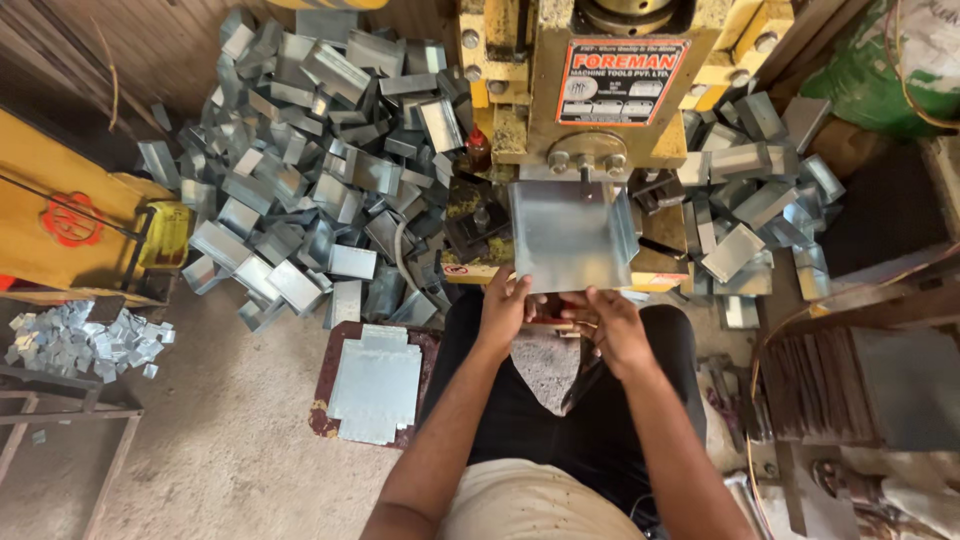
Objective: The person sits on the floor and repeatedly places flat metal sheets into a yellow Foreman machine. They operate the press to cut or shape the metal, then remove the processed pieces and place them into a pile on the floor.
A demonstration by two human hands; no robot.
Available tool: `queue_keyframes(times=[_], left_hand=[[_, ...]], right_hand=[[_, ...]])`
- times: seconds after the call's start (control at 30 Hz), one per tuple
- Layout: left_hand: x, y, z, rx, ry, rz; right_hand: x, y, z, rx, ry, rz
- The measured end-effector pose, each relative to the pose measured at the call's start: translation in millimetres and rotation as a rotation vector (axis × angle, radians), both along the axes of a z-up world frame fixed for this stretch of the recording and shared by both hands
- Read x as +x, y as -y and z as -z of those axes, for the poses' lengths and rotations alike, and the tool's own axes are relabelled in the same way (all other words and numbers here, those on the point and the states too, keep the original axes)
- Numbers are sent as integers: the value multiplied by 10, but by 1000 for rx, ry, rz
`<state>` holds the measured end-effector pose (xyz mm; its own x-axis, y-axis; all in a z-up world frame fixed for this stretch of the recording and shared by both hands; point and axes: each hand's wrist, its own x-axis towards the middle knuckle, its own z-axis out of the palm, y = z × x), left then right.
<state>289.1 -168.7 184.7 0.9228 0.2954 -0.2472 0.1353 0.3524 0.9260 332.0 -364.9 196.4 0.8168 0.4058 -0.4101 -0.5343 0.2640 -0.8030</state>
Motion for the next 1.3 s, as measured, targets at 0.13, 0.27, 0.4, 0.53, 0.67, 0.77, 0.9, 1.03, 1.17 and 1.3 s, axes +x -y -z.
queue_keyframes(times=[0.13,0.27,0.4,0.53,0.67,0.77,0.9,1.03,1.17,1.3], left_hand=[[165,-149,98,8,85,4],[293,-238,94,-12,149,49],[87,-375,48,-114,-109,177],[-310,-377,112,-57,-132,454],[-473,-272,40,-25,-151,695],[-428,-166,-90,68,-169,744],[-32,-15,-260,240,-105,564],[560,58,-244,-12,88,507],[706,318,-38,-355,-110,325],[631,413,-53,-667,-129,385]], right_hand=[[139,-155,341,56,80,94],[212,-216,426,27,154,119],[171,-203,441,45,160,120],[187,-197,460,44,142,126],[190,-194,467,77,171,105],[182,-130,463,59,169,72],[169,65,462,8,121,83],[108,219,576,54,59,174],[78,366,687,84,-59,172],[195,460,661,229,-102,161]])
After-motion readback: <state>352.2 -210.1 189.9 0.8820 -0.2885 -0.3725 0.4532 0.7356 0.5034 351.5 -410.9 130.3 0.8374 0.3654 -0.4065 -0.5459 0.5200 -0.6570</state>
